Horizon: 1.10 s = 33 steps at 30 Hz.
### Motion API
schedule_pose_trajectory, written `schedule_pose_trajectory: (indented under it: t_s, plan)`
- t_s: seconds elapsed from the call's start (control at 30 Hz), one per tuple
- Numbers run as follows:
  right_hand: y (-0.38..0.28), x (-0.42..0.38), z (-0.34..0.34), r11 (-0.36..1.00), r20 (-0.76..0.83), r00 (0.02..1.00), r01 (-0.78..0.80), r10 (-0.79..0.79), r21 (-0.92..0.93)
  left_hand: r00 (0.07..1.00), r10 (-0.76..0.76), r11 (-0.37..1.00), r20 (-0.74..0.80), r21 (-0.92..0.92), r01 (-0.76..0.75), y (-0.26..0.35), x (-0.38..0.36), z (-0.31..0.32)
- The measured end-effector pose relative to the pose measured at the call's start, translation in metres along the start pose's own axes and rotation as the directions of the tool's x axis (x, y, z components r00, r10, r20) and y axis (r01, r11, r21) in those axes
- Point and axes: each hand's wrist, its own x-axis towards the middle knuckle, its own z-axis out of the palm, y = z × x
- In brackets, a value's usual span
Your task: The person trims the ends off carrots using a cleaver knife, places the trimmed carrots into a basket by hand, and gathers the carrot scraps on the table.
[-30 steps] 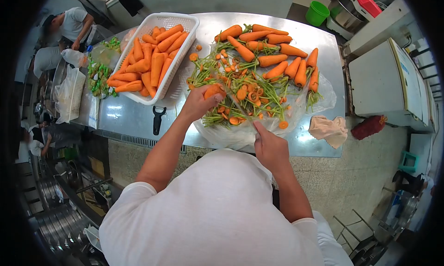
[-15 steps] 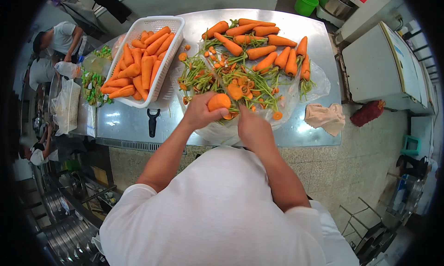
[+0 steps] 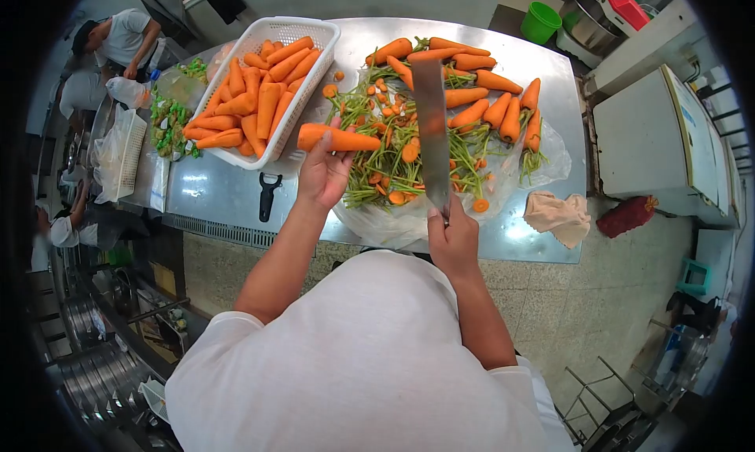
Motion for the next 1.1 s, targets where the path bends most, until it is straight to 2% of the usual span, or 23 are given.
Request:
schedule_pose_trajectory:
  t_s: [0.13,0.2,0.27,0.3,0.33,0.43,0.5,0.57,0.63,0.67,0.73,0.77,0.83,0.9,0.93,1.0,1.07,1.1]
  plan:
    - [-0.009,-0.003,0.003,0.993,-0.102,0.994,0.049,-0.038,0.105,1.000,0.018,0.995,-0.023,-0.098,-0.021,-0.021,-0.004,0.005]
    - [-0.015,0.004,0.019,0.997,-0.067,0.997,0.041,-0.036,0.062,1.000,-0.019,0.977,0.020,-0.214,0.023,-0.028,-0.009,0.011]
    - [-0.010,0.009,0.026,0.999,-0.037,0.999,0.035,-0.035,0.018,0.999,-0.024,0.975,0.043,-0.222,0.033,-0.032,-0.009,0.016]
    - [-0.002,0.011,0.029,0.961,0.153,0.964,-0.240,0.219,0.134,0.998,-0.024,0.974,0.065,-0.223,0.038,-0.032,-0.008,0.019]
    - [0.006,0.013,0.034,0.842,0.364,0.834,-0.504,0.415,0.195,0.997,-0.024,0.975,0.074,-0.220,0.039,-0.030,-0.003,0.019]
    - [0.026,0.002,0.031,0.814,0.299,0.849,-0.514,0.437,0.270,0.996,0.054,0.975,0.072,-0.217,-0.037,-0.001,0.024,0.011]
    - [0.025,0.001,0.017,0.814,0.223,0.870,-0.490,0.439,0.312,0.988,0.098,0.970,0.116,-0.232,-0.069,0.041,0.081,-0.013]
    - [0.028,0.002,0.002,0.828,0.182,0.881,-0.473,0.437,0.301,0.965,0.263,0.948,-0.005,-0.185,-0.259,0.084,0.111,0.004]
    - [0.037,-0.001,-0.009,0.831,0.124,0.882,-0.471,0.456,0.297,0.969,0.221,0.963,-0.110,-0.129,-0.235,0.118,0.144,0.000]
    - [0.039,-0.003,-0.015,0.831,0.116,0.882,-0.469,0.456,0.301,0.971,0.217,0.965,-0.103,-0.129,-0.229,0.119,0.147,0.002]
    - [0.041,-0.011,-0.026,0.813,0.077,0.874,-0.476,0.480,0.336,0.971,0.189,0.980,-0.144,0.088,-0.178,0.111,0.150,0.013]
    - [0.042,-0.016,-0.030,0.808,0.063,0.869,-0.482,0.491,0.340,0.979,0.186,0.955,-0.081,0.251,-0.160,0.094,0.150,0.017]
    - [0.045,-0.024,-0.037,0.793,0.060,0.855,-0.502,0.515,0.344,0.990,0.092,0.840,0.110,0.526,-0.136,0.048,0.157,0.025]
    - [0.045,-0.029,-0.040,0.783,0.050,0.846,-0.512,0.531,0.353,0.967,-0.069,0.494,0.245,0.851,-0.180,-0.005,0.145,0.057]
    - [0.045,-0.031,-0.042,0.773,0.043,0.838,-0.520,0.544,0.363,0.928,-0.172,0.321,0.332,0.909,-0.266,-0.036,0.149,0.065]
    - [0.047,-0.034,-0.046,0.761,0.026,0.830,-0.523,0.557,0.385,0.791,-0.326,-0.075,0.518,0.820,-0.567,-0.091,0.148,0.087]
    - [0.049,-0.036,-0.050,0.748,0.010,0.822,-0.524,0.570,0.407,0.774,-0.428,-0.315,0.466,0.726,-0.612,-0.141,0.155,0.105]
    - [0.049,-0.038,-0.053,0.737,-0.002,0.818,-0.517,0.575,0.436,0.770,-0.435,-0.309,0.467,0.726,-0.615,-0.158,0.153,0.110]
